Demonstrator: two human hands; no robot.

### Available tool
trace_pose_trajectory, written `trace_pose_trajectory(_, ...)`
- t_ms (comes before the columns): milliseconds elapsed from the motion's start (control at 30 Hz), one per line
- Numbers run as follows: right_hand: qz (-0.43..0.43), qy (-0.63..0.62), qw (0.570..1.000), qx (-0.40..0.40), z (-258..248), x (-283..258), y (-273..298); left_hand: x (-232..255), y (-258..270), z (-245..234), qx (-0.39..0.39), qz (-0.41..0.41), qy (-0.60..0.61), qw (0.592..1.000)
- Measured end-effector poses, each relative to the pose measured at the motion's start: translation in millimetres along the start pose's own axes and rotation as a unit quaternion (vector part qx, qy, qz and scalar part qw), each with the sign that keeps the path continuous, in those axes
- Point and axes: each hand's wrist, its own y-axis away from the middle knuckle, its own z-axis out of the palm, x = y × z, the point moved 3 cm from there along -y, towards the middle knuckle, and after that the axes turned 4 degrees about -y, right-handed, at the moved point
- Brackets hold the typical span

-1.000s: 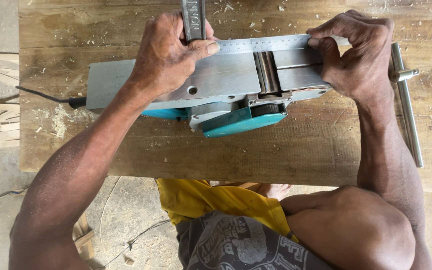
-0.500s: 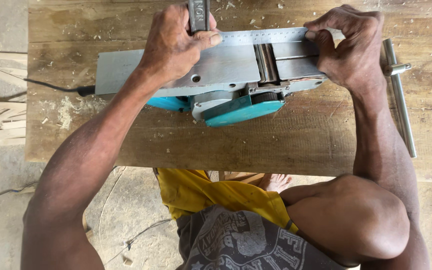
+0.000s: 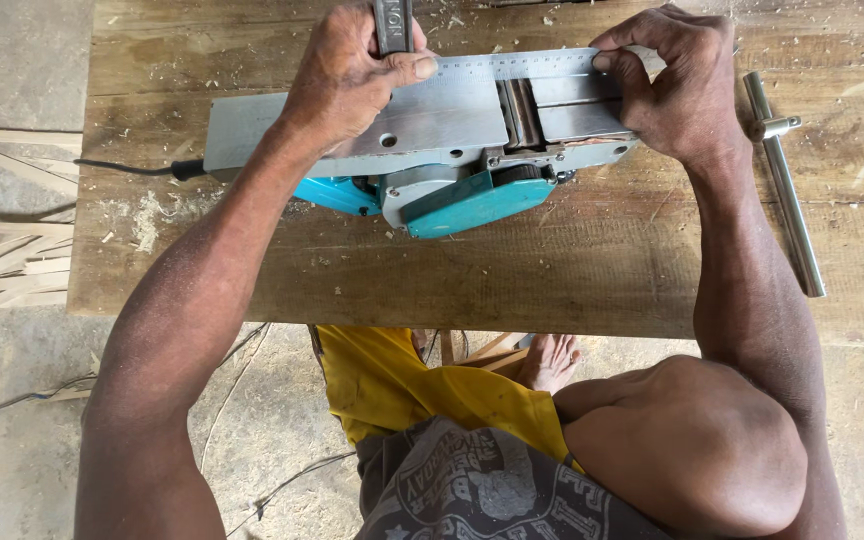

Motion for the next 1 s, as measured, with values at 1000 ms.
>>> trace_pose_trajectory(1000, 0.03, -0.084, 0.993, -0.078, 21, -103, 0, -1, 3, -2, -0.009, -0.018, -0.026, 0.999)
